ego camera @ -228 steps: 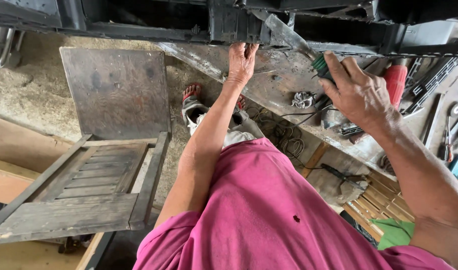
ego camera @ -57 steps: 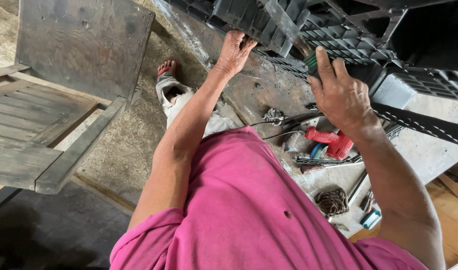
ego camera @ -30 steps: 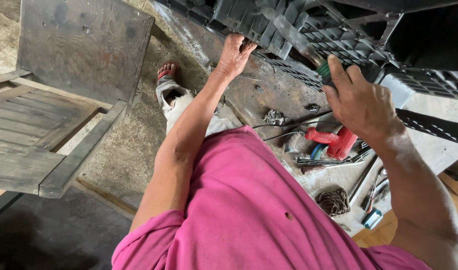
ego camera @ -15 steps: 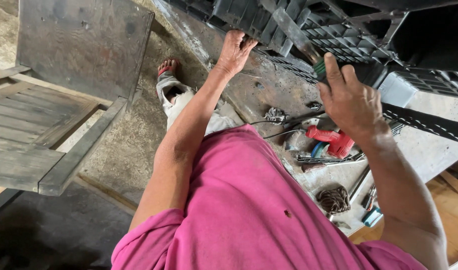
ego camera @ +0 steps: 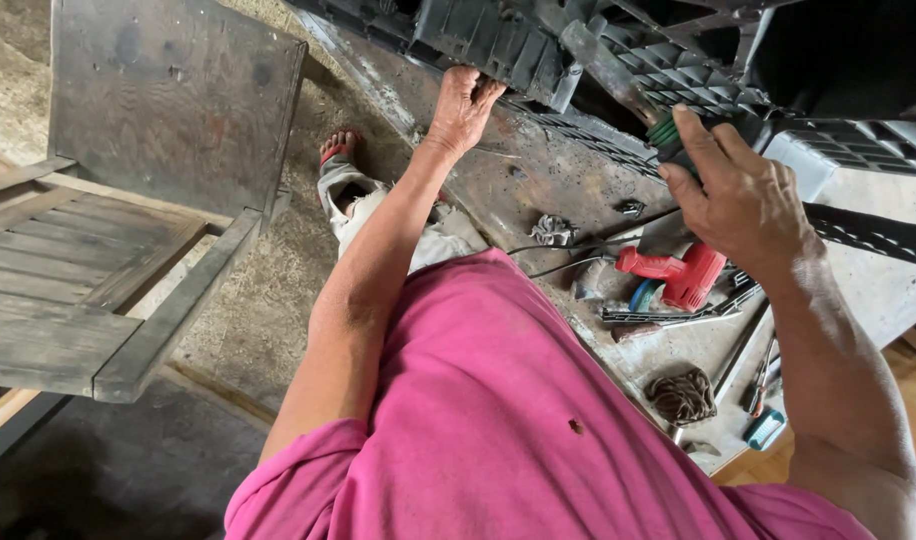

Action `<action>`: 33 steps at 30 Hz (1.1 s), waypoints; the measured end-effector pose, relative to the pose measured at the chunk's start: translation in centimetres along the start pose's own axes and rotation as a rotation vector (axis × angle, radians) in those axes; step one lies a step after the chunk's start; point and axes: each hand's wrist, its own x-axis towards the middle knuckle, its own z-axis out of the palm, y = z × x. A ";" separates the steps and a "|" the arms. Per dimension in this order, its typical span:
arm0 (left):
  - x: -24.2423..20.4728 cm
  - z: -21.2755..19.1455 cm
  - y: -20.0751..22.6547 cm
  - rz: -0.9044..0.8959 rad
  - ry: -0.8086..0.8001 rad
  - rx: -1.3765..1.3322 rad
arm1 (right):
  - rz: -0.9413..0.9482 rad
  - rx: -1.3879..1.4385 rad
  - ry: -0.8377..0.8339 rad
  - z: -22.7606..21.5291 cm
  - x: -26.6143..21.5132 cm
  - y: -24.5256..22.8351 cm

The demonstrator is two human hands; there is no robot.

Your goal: The person uses a soldering iron to melt and fuse sections of a black plastic crate, then uses a handheld grinder to smooth down a metal strip.

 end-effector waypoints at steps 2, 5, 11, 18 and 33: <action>-0.1 0.5 1.5 0.055 -0.012 0.254 | 0.003 -0.016 -0.003 0.7 0.1 0.5; -0.5 0.8 2.4 0.014 0.005 0.252 | 0.050 -0.025 -0.119 1.4 0.2 1.0; -0.2 0.2 0.7 -0.041 -0.002 0.009 | 0.069 -0.107 -0.136 0.3 0.8 0.1; 0.3 -0.4 -1.0 -0.017 -0.008 -0.010 | 0.104 -0.039 -0.274 -2.1 2.4 -0.3; 0.1 -0.4 0.2 0.051 0.025 0.331 | 0.036 -0.201 -0.235 -3.7 1.8 0.5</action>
